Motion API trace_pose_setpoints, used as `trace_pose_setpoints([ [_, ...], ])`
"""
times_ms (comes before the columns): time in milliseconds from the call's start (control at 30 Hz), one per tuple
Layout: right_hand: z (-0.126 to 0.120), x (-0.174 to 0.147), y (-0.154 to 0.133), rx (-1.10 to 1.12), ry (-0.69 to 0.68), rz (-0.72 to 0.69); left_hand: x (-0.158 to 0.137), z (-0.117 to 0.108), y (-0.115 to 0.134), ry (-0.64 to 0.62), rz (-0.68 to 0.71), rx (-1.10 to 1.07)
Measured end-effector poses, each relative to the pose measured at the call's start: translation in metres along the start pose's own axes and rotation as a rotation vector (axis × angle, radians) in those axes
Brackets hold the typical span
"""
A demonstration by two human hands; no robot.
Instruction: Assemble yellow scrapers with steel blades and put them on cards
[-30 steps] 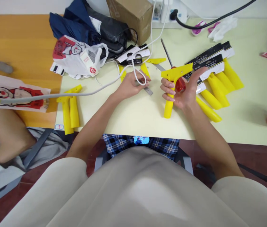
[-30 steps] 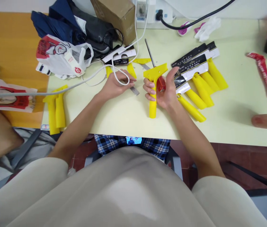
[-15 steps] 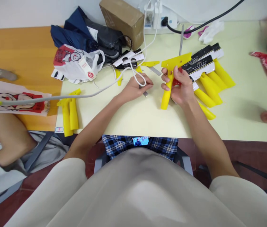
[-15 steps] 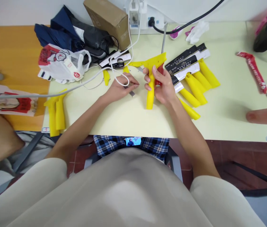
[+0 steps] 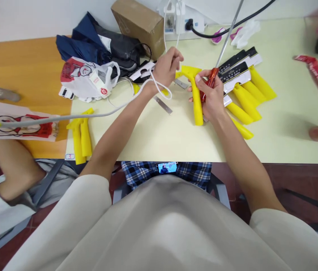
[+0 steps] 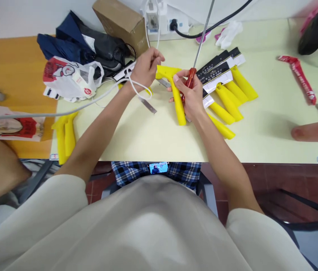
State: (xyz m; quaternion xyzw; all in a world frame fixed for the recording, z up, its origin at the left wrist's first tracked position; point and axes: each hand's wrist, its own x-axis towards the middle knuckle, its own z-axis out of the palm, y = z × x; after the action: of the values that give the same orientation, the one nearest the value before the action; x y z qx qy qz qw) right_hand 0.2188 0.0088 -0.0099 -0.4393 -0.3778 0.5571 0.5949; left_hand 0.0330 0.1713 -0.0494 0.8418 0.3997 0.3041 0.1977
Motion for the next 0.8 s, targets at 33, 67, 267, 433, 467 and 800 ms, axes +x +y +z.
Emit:
trace_pose_setpoints([
  [33,0.0,0.001,0.002,-0.012,0.009,0.003,0.011,0.001,-0.008,-0.041,-0.008,0.033],
  [67,0.0,0.002,0.003,-0.018,0.02,0.006,0.019,0.003,-0.016,-0.091,-0.009,0.066],
  [267,0.006,0.001,0.007,-0.071,0.026,0.016,0.025,0.012,-0.044,-0.23,0.002,0.195],
  [433,0.011,-0.005,0.01,-0.109,0.014,0.017,0.019,0.016,-0.059,-0.245,0.066,0.196],
  [467,0.011,-0.006,0.01,-0.115,0.003,0.019,0.02,0.017,-0.061,-0.257,0.072,0.191],
  [800,0.009,-0.009,0.016,-0.235,0.003,-0.023,0.02,-0.008,-0.034,-0.059,0.015,0.202],
])
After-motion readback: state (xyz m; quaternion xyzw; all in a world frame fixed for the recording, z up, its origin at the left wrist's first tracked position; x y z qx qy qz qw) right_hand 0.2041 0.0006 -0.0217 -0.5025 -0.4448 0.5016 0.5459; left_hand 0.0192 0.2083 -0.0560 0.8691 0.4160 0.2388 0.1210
